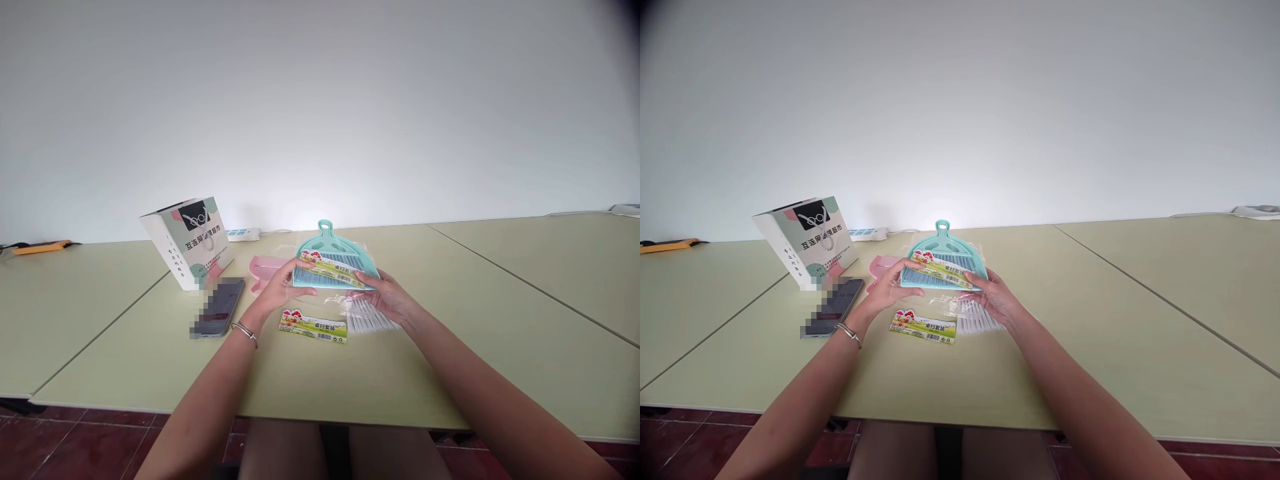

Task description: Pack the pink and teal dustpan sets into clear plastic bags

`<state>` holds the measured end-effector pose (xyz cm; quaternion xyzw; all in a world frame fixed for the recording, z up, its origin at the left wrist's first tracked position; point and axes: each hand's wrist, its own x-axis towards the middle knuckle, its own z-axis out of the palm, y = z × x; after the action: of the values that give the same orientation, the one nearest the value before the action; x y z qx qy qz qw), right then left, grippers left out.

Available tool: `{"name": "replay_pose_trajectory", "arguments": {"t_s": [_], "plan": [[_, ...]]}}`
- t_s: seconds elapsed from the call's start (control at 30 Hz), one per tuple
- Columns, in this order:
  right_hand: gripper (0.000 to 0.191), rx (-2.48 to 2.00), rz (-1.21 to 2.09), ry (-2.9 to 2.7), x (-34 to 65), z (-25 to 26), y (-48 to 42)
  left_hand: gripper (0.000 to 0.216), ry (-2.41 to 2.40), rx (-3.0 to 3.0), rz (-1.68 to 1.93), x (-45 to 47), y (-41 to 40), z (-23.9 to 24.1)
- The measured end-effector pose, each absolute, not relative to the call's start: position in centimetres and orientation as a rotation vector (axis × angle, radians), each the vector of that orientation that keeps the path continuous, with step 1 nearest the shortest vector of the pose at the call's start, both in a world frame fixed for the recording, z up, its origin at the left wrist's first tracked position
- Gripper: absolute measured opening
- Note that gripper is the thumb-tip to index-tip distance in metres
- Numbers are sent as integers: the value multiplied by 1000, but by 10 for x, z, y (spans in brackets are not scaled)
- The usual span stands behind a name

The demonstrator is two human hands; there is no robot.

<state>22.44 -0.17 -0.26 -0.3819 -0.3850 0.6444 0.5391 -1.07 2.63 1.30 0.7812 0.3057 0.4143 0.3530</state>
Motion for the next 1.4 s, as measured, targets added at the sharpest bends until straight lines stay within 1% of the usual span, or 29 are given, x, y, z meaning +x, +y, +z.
{"name": "replay_pose_trajectory", "arguments": {"t_s": [0.17, 0.23, 0.27, 0.3, 0.33, 0.43, 0.47, 0.5, 0.53, 0.57, 0.6, 0.7, 0.73, 0.8, 0.93, 1.0, 1.1, 1.2, 1.23, 1.33, 1.4], "plan": [[26, -933, 1477, -986, 222, -3, -2, 25, 849, 1929, 1252, -6, 31, 5], [30, -1001, 1447, -1047, 220, -5, -2, 20, 883, 1877, 1317, -4, 33, 1], [35, -1043, 1419, -1080, 219, -5, -3, 20, 892, 1864, 1344, -3, 33, -1], [44, -1087, 1380, -1110, 218, -6, -3, 19, 902, 1856, 1375, -2, 34, -2], [57, -1119, 1333, -1139, 217, -7, -3, 19, 915, 1846, 1407, -1, 34, -3], [110, -1108, 1145, -1304, 216, -13, -5, 18, 972, 1812, 1485, 1, 34, -5], [122, -1084, 1075, -1402, 216, -15, -6, 18, 989, 1804, 1505, 2, 33, -5], [129, -1066, 1005, -1509, 216, -18, -6, 18, 1002, 1794, 1520, 2, 33, -5], [129, -1064, 936, -1604, 216, -21, -6, 18, 1011, 1780, 1535, 2, 33, -5], [123, -1079, 868, -1674, 217, -23, -6, 19, 1018, 1766, 1548, 2, 33, -5], [110, -1096, 804, -1711, 217, -26, -5, 19, 1023, 1752, 1559, 1, 34, -5], [60, -1081, 648, -1664, 219, -29, -2, 19, 1037, 1718, 1559, 0, 36, -6], [48, -1049, 624, -1630, 219, -29, -1, 20, 1041, 1703, 1555, 0, 37, -6], [38, -981, 654, -1570, 218, -27, 1, 21, 1042, 1666, 1551, -2, 39, -6], [27, -955, 780, -1494, 215, -20, 1, 20, 1036, 1642, 1542, -3, 39, -6], [25, -970, 718, -1449, 214, -18, 1, 20, 1030, 1669, 1518, -1, 37, -4], [28, -989, 595, -1337, 215, -17, 0, 19, 1012, 1719, 1450, 4, 33, -3], [29, -1016, 639, -1313, 215, -17, -2, 19, 1033, 1737, 1420, 7, 31, -3], [33, -1022, 676, -1332, 215, -17, -3, 18, 1041, 1738, 1424, 7, 31, -3], [59, -1027, 751, -1326, 214, -16, -6, 16, 1029, 1744, 1446, 5, 30, -2], [64, -1013, 792, -1257, 213, -16, -7, 18, 1018, 1760, 1445, 4, 29, -1]]}}
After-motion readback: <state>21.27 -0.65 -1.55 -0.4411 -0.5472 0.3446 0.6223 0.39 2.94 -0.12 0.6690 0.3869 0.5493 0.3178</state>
